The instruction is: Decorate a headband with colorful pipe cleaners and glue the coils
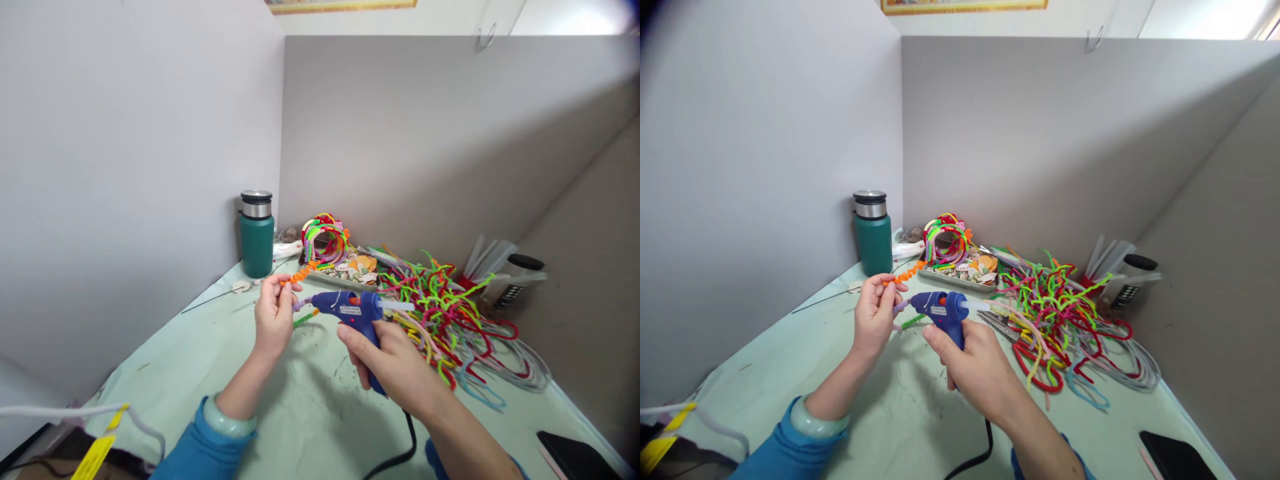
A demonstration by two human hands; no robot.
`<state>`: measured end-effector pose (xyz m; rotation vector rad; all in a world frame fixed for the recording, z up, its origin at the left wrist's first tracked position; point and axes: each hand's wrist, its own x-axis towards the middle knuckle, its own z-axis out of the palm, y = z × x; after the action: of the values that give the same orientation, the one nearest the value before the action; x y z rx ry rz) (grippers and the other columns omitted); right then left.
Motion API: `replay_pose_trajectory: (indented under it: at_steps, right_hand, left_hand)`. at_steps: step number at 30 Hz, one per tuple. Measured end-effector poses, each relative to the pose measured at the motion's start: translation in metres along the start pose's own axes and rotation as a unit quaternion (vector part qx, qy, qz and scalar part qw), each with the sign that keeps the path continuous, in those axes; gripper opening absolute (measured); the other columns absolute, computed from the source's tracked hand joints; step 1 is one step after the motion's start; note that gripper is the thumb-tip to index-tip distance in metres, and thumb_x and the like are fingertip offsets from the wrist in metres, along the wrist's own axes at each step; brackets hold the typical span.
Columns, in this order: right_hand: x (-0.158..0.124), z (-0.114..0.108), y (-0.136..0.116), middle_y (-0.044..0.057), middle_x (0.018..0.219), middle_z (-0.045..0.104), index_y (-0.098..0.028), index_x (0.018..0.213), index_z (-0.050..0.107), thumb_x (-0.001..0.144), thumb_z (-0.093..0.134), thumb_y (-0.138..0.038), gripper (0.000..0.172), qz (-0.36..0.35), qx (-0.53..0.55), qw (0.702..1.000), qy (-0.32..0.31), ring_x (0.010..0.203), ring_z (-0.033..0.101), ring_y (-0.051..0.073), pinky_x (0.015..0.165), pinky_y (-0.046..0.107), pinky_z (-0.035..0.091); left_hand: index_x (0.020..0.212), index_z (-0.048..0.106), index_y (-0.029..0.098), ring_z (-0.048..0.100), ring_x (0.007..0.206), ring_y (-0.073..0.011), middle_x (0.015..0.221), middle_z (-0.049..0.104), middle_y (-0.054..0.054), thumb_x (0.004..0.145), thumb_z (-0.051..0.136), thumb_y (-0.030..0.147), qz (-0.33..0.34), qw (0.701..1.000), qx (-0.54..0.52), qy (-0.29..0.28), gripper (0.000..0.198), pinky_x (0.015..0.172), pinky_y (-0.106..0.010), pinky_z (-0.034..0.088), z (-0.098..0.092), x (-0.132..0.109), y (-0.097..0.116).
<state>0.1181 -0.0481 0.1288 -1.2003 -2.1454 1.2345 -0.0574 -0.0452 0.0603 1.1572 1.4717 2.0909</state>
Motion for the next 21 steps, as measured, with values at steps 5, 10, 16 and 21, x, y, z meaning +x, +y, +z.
replay_pose_trajectory:
  at_steps: [5, 10, 16, 21]
  right_hand:
    - [-0.001, 0.004, -0.001, -0.001, 0.042, 0.05, -0.017, 0.059, 0.05, 0.08, 0.046, -0.053, 0.042, -0.015, -0.008, 1.0, -0.009, 0.041, 0.049, 0.01, 0.043, 0.021, 0.038]
    - [-0.001, -0.003, 0.003, -0.002, 0.04, 0.049, -0.017, 0.059, 0.052, 0.08, 0.046, -0.053, 0.042, -0.02, -0.003, 1.0, 0.008, 0.039, 0.048, 0.01, 0.042, 0.021, 0.037]
    - [-0.001, -0.005, 0.002, -0.002, 0.038, 0.048, -0.018, 0.059, 0.053, 0.08, 0.046, -0.054, 0.042, -0.02, -0.004, 1.0, 0.012, 0.039, 0.049, 0.011, 0.043, 0.022, 0.038]
    - [-0.001, -0.005, 0.001, -0.002, 0.038, 0.047, -0.018, 0.057, 0.053, 0.08, 0.045, -0.056, 0.044, -0.014, -0.012, 1.0, 0.009, 0.039, 0.048, 0.011, 0.043, 0.022, 0.038]
  left_hand:
    - [0.097, 0.046, 0.02, 0.049, 0.053, -0.0064, 0.08, 0.059, -0.001, 0.085, 0.045, 0.03, -0.004, 1.0, -0.01, -0.003, 0.016, 0.044, -0.016, 0.043, 0.001, 0.0, 0.0]
    - [0.097, 0.046, 0.019, 0.049, 0.053, -0.0064, 0.081, 0.059, -0.002, 0.085, 0.046, 0.031, -0.004, 1.0, -0.002, 0.001, 0.017, 0.044, -0.017, 0.043, 0.0, 0.001, 0.001]
    - [0.097, 0.047, 0.019, 0.049, 0.052, -0.0066, 0.079, 0.06, -0.002, 0.084, 0.047, 0.03, -0.012, 1.0, -0.007, 0.006, 0.017, 0.044, -0.016, 0.042, -0.001, 0.001, 0.0]
    - [0.096, 0.048, 0.019, 0.047, 0.051, -0.0065, 0.079, 0.06, -0.002, 0.082, 0.048, 0.029, -0.013, 1.0, -0.017, 0.011, 0.017, 0.045, -0.017, 0.043, -0.004, 0.002, -0.002]
